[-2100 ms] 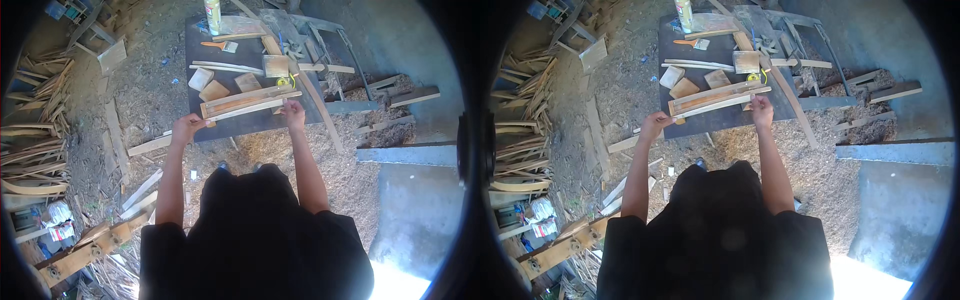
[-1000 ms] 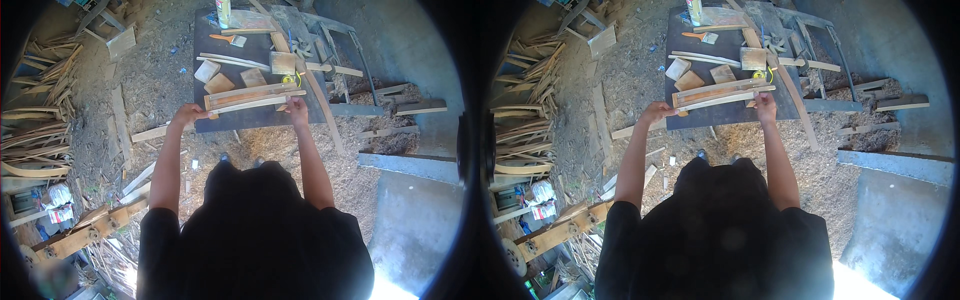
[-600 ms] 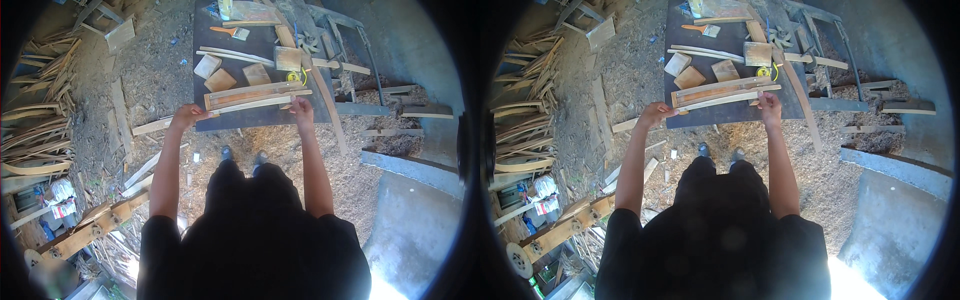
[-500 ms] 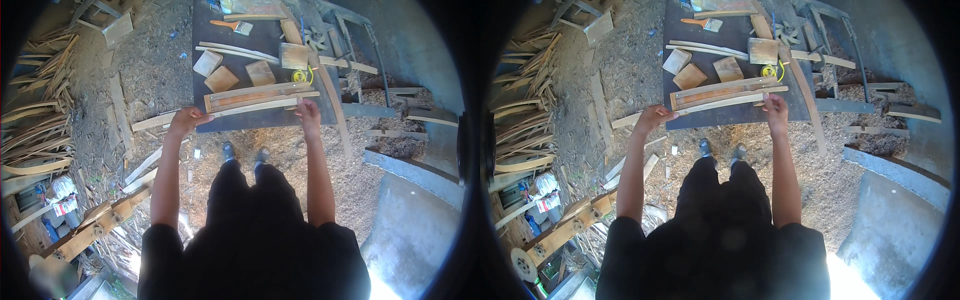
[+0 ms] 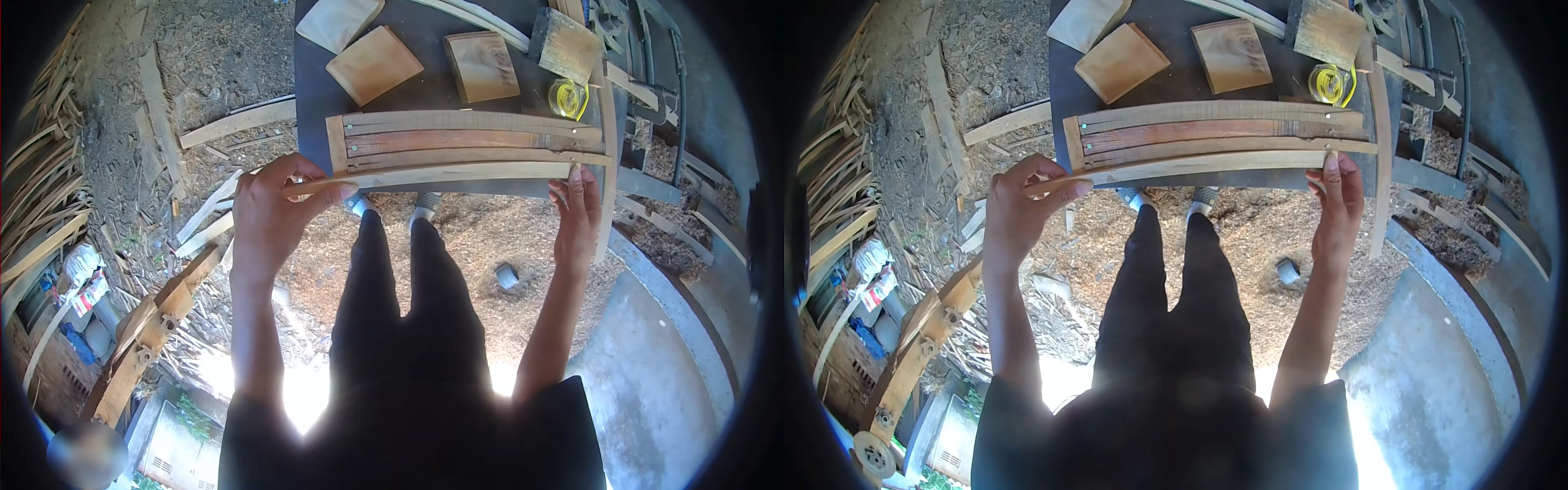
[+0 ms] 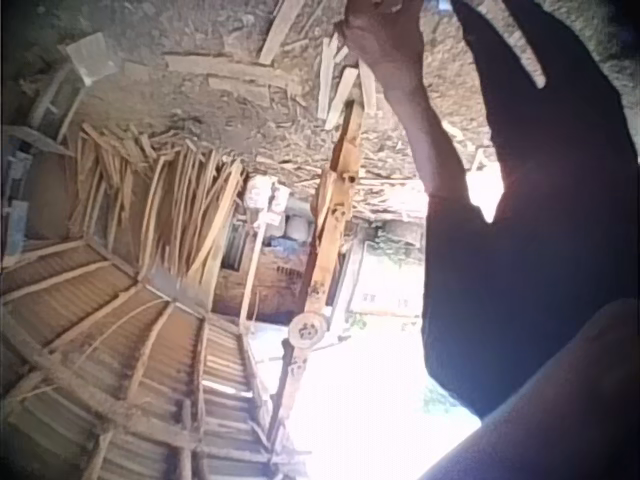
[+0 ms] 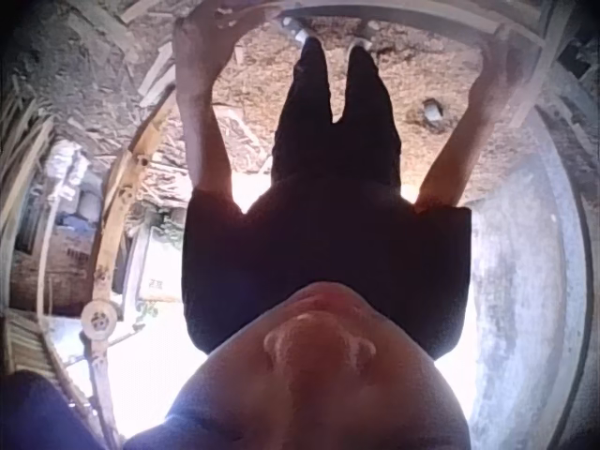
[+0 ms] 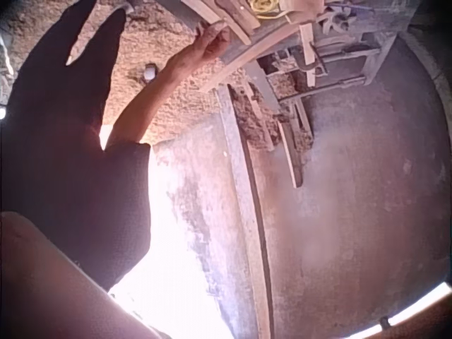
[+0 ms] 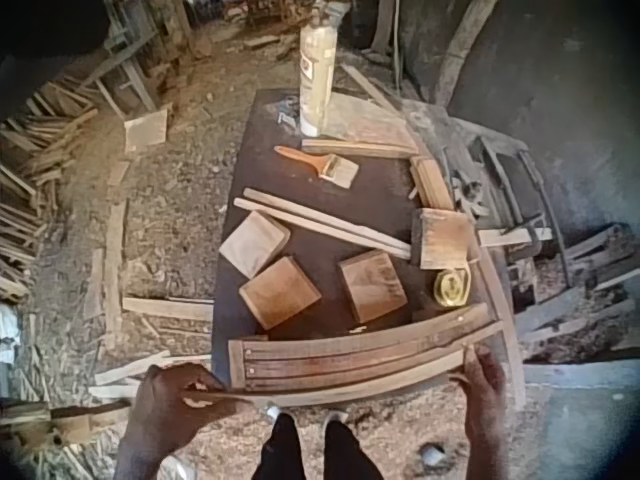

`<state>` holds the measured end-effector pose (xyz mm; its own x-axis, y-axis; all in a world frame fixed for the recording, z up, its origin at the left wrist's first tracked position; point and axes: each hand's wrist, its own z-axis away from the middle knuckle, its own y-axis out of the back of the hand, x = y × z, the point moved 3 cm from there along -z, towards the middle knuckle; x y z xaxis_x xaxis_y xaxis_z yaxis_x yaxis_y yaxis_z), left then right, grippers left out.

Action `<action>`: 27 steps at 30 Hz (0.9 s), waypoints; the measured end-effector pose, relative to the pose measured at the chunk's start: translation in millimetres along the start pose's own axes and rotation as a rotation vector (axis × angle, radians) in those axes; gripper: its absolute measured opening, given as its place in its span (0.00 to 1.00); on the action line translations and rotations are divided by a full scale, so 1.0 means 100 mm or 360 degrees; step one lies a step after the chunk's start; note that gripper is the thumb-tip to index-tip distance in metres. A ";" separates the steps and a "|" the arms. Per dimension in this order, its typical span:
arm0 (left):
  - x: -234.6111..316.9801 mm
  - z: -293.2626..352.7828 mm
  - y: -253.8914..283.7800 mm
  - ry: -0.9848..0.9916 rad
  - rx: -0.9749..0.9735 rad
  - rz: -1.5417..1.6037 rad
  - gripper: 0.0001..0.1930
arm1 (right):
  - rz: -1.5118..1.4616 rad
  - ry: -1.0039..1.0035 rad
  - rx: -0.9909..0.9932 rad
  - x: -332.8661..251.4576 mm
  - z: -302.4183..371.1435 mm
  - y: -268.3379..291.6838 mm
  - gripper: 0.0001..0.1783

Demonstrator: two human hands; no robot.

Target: The recorder fits together small wooden blocks and strips to assemble a structure.

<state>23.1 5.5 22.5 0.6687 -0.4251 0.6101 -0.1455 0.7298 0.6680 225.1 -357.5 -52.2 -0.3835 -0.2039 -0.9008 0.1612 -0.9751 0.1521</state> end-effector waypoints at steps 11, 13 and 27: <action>0.05 0.07 -0.01 -0.0187 0.0145 -0.0251 0.19 | 0.0035 -0.0124 -0.0016 0.03 0.05 0.10 0.17; 0.05 0.05 -0.02 -0.0163 0.0111 -0.0196 0.19 | 0.0019 -0.0119 -0.0013 0.02 0.05 0.11 0.17; 0.02 0.03 -0.02 -0.0036 -0.0002 -0.0214 0.21 | 0.0045 -0.0175 -0.0043 -0.03 0.07 0.02 0.21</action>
<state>22.2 1.9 23.7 0.6653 -0.5313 0.5245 -0.0545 0.6661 0.7439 220.2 -359.8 -45.9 -0.4757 -0.2410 -0.8459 0.1975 -0.9664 0.1643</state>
